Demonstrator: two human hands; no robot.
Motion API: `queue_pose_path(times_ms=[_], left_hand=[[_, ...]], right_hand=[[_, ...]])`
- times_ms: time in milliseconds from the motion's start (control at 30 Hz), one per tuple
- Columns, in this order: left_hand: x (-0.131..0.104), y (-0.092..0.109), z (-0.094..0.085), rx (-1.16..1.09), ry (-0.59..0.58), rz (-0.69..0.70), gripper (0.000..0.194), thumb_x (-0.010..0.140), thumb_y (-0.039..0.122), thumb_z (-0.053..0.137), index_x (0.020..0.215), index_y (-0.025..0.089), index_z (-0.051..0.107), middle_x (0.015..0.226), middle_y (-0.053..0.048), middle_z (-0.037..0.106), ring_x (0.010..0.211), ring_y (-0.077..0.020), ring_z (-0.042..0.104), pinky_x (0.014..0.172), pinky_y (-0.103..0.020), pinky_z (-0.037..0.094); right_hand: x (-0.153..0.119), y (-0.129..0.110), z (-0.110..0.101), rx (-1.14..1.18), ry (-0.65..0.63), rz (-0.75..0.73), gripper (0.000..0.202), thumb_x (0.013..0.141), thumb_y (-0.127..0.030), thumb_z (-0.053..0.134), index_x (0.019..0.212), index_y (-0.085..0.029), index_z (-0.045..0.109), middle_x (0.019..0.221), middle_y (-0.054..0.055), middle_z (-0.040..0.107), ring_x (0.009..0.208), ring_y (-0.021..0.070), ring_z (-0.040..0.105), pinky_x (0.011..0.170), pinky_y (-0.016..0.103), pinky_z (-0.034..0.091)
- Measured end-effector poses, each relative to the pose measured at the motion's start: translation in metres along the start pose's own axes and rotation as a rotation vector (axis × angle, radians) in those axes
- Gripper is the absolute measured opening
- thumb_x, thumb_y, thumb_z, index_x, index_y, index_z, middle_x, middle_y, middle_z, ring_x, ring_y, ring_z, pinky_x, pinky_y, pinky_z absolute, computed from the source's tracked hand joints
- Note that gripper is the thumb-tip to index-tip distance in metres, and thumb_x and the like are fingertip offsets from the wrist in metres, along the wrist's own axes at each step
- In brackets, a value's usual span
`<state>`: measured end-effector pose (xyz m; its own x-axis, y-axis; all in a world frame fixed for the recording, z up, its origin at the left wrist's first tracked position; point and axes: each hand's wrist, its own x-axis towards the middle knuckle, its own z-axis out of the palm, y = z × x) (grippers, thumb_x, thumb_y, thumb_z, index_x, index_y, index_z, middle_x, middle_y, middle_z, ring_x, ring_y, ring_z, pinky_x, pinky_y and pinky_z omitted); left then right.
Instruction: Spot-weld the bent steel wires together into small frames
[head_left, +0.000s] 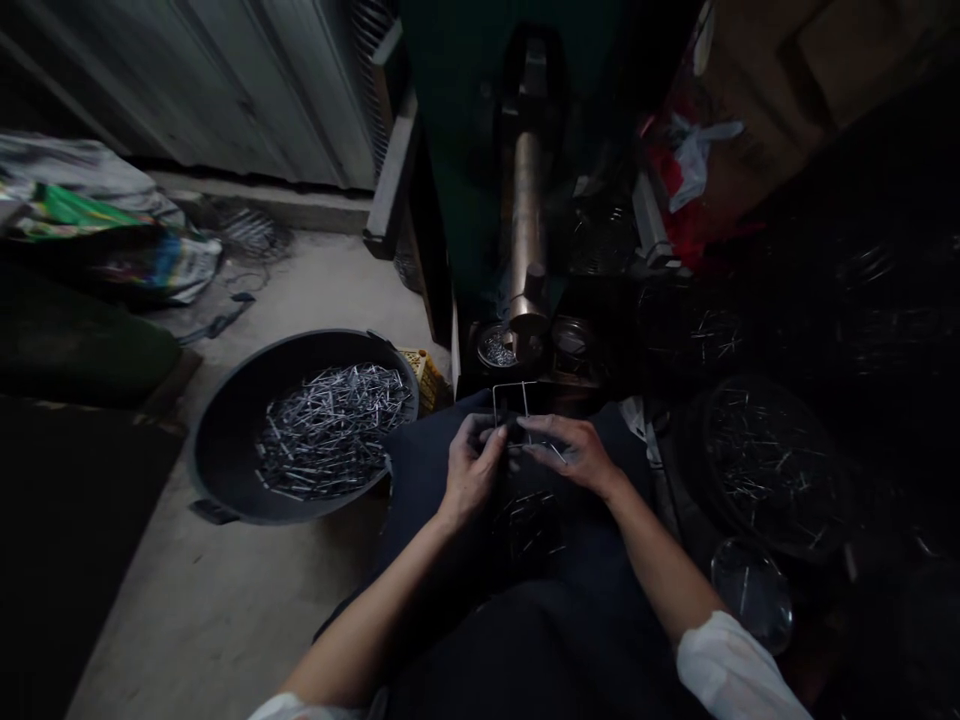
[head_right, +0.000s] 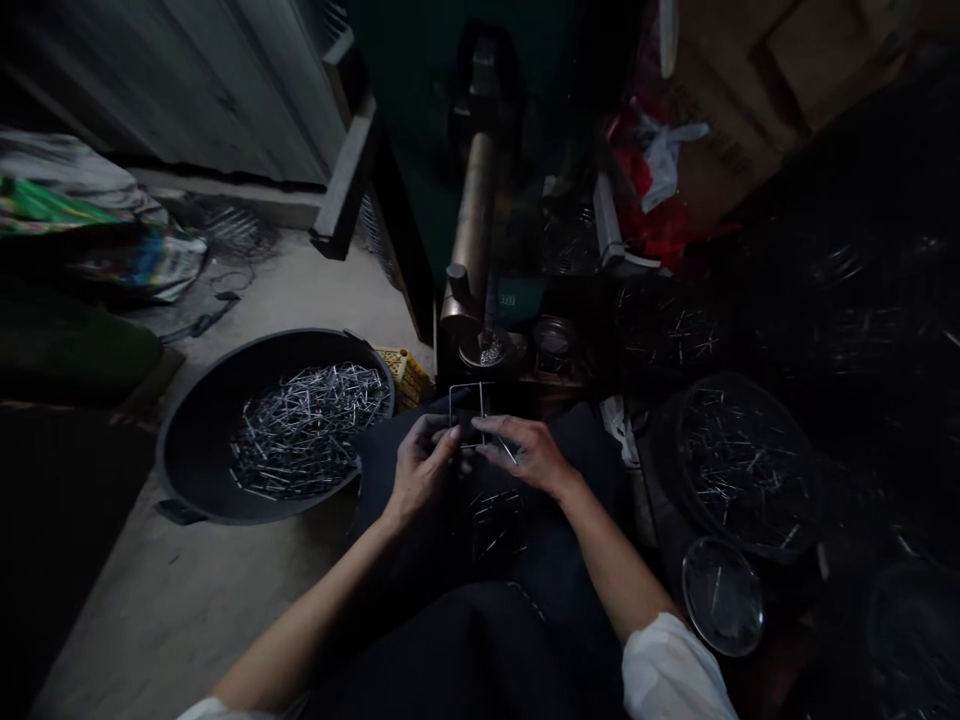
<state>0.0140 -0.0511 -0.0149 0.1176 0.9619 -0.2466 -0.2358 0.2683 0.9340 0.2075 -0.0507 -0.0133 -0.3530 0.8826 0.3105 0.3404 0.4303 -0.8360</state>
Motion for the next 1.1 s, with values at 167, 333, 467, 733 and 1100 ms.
queue_pose_path(times_ms=[167, 333, 467, 733, 1100], left_hand=[[0.003, 0.001, -0.001, -0.033, -0.013, 0.04, 0.031, 0.086, 0.044, 0.071, 0.097, 0.02, 0.055, 0.062, 0.004, 0.063, 0.047, -0.0102, 0.058, 0.048, -0.02, 0.046], [0.007, 0.009, 0.0, -0.066, -0.019, 0.049, 0.034, 0.084, 0.046, 0.073, 0.096, 0.02, 0.054, 0.063, 0.004, 0.064, 0.045, -0.0099, 0.056, 0.047, -0.02, 0.044], [0.01, 0.011, 0.002, -0.072, -0.019, 0.063, 0.036, 0.084, 0.048, 0.073, 0.097, 0.02, 0.054, 0.064, 0.003, 0.065, 0.045, -0.0098, 0.056, 0.047, -0.02, 0.044], [0.018, 0.012, 0.005, -0.072, -0.016, 0.092, 0.035, 0.086, 0.047, 0.071, 0.099, 0.02, 0.054, 0.062, 0.004, 0.065, 0.044, -0.0094, 0.056, 0.046, -0.018, 0.043], [0.032, 0.025, 0.004, 0.004, -0.041, 0.088, 0.036, 0.084, 0.047, 0.07, 0.098, 0.02, 0.05, 0.058, 0.005, 0.064, 0.039, -0.0116, 0.055, 0.038, -0.019, 0.041]], right_hand=[[0.012, -0.002, -0.005, -0.007, -0.006, -0.055, 0.042, 0.09, -0.027, 0.072, 0.131, -0.032, 0.067, 0.123, 0.004, 0.074, 0.113, 0.0203, 0.071, 0.1, 0.035, 0.057], [0.02, -0.004, -0.009, -0.033, -0.016, -0.073, 0.041, 0.09, -0.026, 0.072, 0.131, -0.031, 0.067, 0.123, 0.003, 0.074, 0.112, 0.0202, 0.072, 0.101, 0.035, 0.057], [0.024, -0.005, -0.011, -0.028, -0.021, -0.081, 0.042, 0.09, -0.026, 0.073, 0.131, -0.031, 0.067, 0.123, 0.004, 0.074, 0.113, 0.0201, 0.071, 0.102, 0.035, 0.056], [0.03, -0.006, -0.016, -0.06, -0.011, -0.068, 0.039, 0.09, -0.03, 0.072, 0.13, -0.028, 0.068, 0.124, 0.005, 0.073, 0.115, 0.0207, 0.07, 0.102, 0.034, 0.055], [0.039, 0.007, -0.015, -0.044, 0.153, 0.052, 0.043, 0.08, -0.04, 0.082, 0.117, -0.024, 0.069, 0.094, 0.003, 0.076, 0.086, 0.0192, 0.073, 0.083, 0.03, 0.056]])
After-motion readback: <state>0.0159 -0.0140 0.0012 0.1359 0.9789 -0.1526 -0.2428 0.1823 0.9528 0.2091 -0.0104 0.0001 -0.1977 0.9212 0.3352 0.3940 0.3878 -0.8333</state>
